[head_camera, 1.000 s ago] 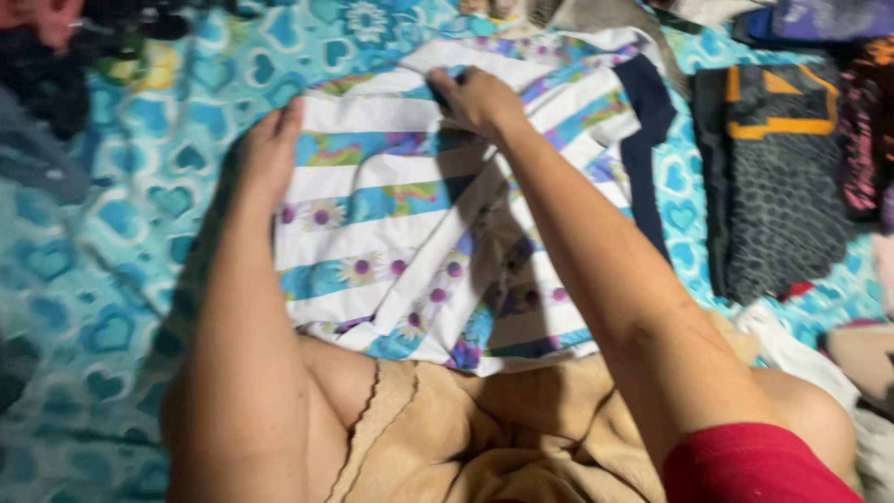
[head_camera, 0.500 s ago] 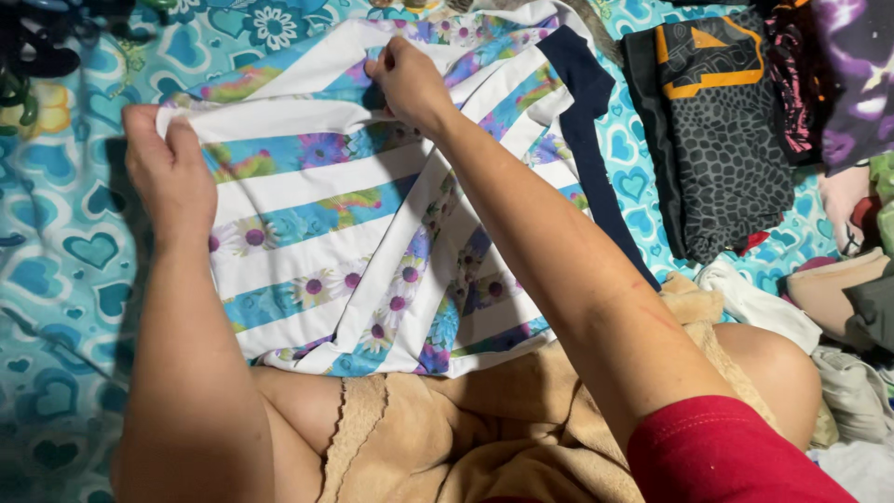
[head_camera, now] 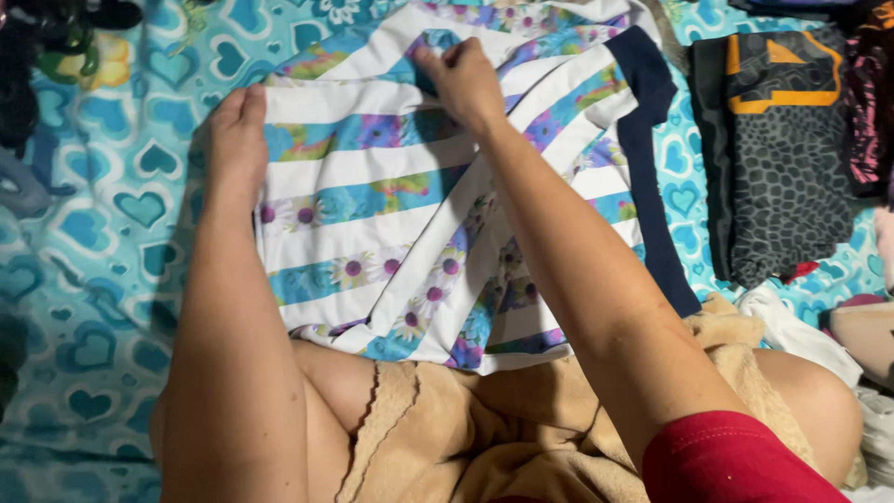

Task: The person folds a black and teal garment and then folds a light-colored patterned shirt by smoothing them on the bed, folding the sleeves and sides inward, and completing the folds into compact rectangles.

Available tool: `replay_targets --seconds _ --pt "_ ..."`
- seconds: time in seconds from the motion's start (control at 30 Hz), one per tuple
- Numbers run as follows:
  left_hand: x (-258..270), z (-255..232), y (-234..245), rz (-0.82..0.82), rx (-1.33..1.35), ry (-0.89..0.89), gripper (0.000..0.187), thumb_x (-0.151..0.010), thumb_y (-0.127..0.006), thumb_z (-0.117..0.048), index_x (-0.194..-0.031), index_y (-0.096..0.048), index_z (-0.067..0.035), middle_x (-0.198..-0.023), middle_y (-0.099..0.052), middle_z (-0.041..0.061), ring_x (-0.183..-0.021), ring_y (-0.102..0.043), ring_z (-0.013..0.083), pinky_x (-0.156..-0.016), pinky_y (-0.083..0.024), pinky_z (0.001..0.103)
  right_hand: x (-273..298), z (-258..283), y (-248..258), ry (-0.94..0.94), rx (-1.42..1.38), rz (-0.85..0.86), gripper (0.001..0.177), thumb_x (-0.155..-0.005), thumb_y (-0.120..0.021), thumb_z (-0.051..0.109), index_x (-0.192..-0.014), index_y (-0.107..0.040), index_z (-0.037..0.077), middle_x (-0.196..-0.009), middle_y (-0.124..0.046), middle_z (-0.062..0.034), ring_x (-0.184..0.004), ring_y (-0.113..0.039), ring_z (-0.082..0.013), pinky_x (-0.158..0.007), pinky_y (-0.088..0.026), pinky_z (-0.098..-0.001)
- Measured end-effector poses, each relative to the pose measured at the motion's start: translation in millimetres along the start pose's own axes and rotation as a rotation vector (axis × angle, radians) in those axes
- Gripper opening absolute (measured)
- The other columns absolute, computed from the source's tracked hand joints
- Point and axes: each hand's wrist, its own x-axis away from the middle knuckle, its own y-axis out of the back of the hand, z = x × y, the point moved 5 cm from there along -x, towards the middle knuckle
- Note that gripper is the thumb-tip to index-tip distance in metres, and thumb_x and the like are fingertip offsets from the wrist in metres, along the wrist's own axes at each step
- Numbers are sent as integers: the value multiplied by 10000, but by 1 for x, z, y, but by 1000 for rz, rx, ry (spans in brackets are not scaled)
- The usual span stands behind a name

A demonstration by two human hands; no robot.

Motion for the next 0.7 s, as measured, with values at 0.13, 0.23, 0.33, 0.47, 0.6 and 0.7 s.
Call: replay_targets --seconds 0.13,0.23,0.33,0.47,0.6,0.7 --pt "0 -7 -2 21 210 56 443 -1042 -569 -421 -1234 -686 -39 -1172 -729 40 -1053 -639 130 -941 -479 286 -5 -3 -1 -155 -52 121 514 -965 -673 503 -957 -689 -10 -885 -745 -186 -856 -733 -332 -794 -552 -407" --pt "3 -7 -9 121 363 231 324 -1014 -623 -368 -1111 -712 -73 -1086 -735 7 -985 -641 123 -907 -507 286 -9 4 2 -75 38 159 429 -955 -680 428 -991 -652 1 -816 -718 -173 -735 -727 -307 -716 -557 -400" --pt "2 -28 -9 125 396 -59 231 -989 -694 -193 -1169 -655 -54 -1095 -699 27 -1005 -608 136 -912 -484 305 -21 4 13 -61 6 106 338 -974 -670 350 -998 -646 13 -767 -727 -150 -629 -731 -252 -626 -555 -380" --pt "9 -48 8 -126 40 -321 164 -1039 -659 -140 -1169 -648 -41 -1115 -732 103 -1037 -677 245 -934 -519 367 -43 4 17 2 -159 70 276 -989 -702 275 -970 -655 4 -795 -730 -97 -620 -750 -187 -492 -588 -309" --pt "14 -47 7 -226 -188 -336 176 -1058 -614 -143 -1208 -608 -49 -1147 -724 153 -1057 -679 344 -882 -506 430 -42 13 13 6 -333 159 288 -1003 -706 233 -990 -617 -40 -790 -686 -89 -631 -729 -177 -446 -614 -271" --pt "8 -37 6 -211 -175 -303 224 -1038 -665 -192 -1184 -605 -34 -1118 -719 159 -1020 -681 340 -859 -511 428 -25 21 18 -92 -316 331 295 -1019 -725 278 -1058 -642 -2 -759 -660 -66 -576 -615 -144 -403 -382 -264"
